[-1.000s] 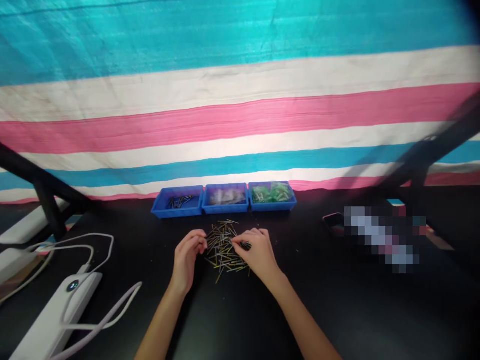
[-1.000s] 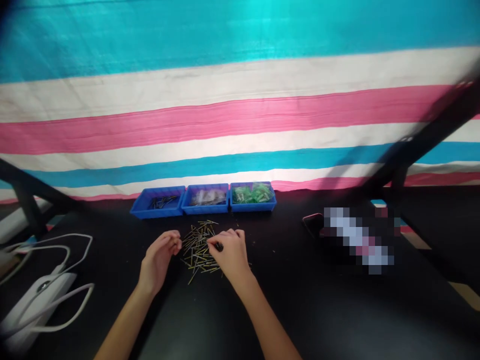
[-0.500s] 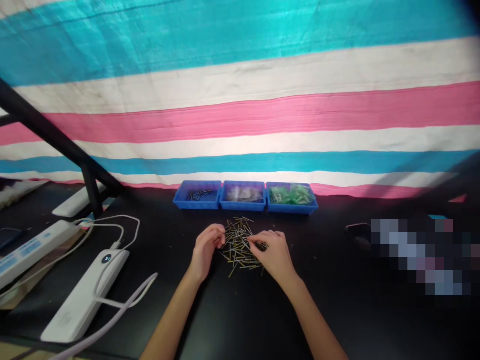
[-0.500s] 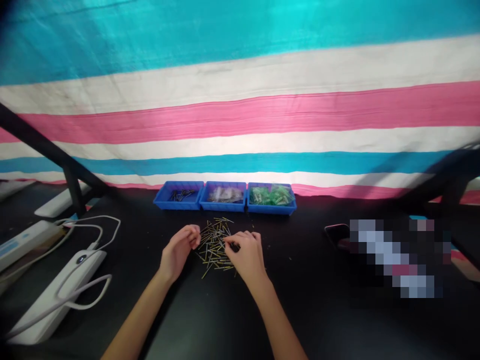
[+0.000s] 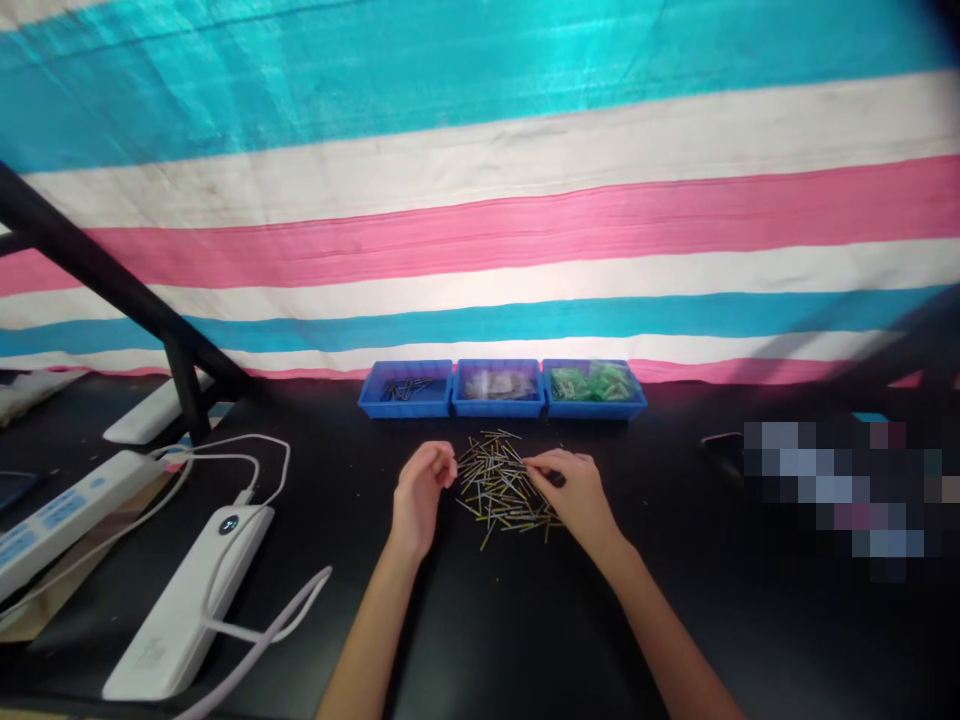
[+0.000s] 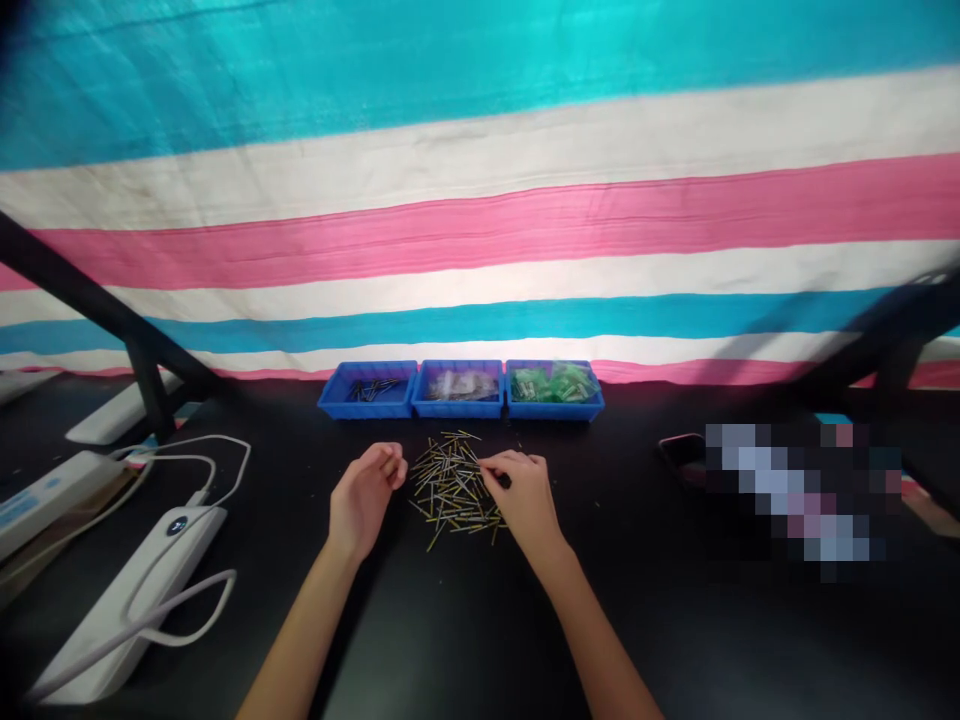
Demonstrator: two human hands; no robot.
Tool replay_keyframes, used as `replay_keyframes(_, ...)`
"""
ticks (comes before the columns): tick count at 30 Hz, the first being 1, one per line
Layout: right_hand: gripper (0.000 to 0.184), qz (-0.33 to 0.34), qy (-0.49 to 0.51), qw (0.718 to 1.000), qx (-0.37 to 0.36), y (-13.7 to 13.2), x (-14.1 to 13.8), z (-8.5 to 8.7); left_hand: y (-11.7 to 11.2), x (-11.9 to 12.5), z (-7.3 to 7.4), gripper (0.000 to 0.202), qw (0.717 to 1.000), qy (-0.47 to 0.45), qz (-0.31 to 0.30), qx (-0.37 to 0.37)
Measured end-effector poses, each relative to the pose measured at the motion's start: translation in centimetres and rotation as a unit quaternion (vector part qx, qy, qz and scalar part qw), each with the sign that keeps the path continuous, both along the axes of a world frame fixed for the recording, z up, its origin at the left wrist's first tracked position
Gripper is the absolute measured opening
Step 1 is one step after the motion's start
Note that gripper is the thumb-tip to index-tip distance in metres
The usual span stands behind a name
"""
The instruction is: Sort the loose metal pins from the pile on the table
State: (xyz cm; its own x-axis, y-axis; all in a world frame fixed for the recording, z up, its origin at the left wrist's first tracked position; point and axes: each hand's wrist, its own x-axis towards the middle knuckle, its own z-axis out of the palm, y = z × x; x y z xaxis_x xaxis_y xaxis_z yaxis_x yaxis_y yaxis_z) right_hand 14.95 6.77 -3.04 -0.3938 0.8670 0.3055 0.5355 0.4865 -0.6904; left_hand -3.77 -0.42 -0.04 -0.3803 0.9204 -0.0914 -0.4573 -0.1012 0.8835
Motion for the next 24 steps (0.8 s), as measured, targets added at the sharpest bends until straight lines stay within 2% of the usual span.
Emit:
replay_keyframes(6, 0.015, 0.015, -0.021, 1.0, -0.006, -0.3, -0.2, -0.1, 0.0, 1.2, -0.4, 0.015, 0.999, 0.016, -0.038, -0.002)
replay_keyframes(11, 0.015, -0.021, -0.064, 0.998, -0.003, -0.6, -0.2, 0.3, 0.0, 1.7, -0.4, 0.016, 0.997, 0.036, -0.065, -0.005)
replay_keyframes(16, 0.015, -0.049, -0.096, 0.994, -0.009, -0.7, -0.1, 0.6, 0.0, 1.7, -0.4, 0.018, 0.996, 0.064, -0.066, -0.014)
replay_keyframes(24, 0.017, -0.037, -0.083, 0.996, -0.024, -0.5, 0.2, 0.9, 0.1, 2.5, -0.9, 0.012, 0.982, 0.179, -0.055, -0.022)
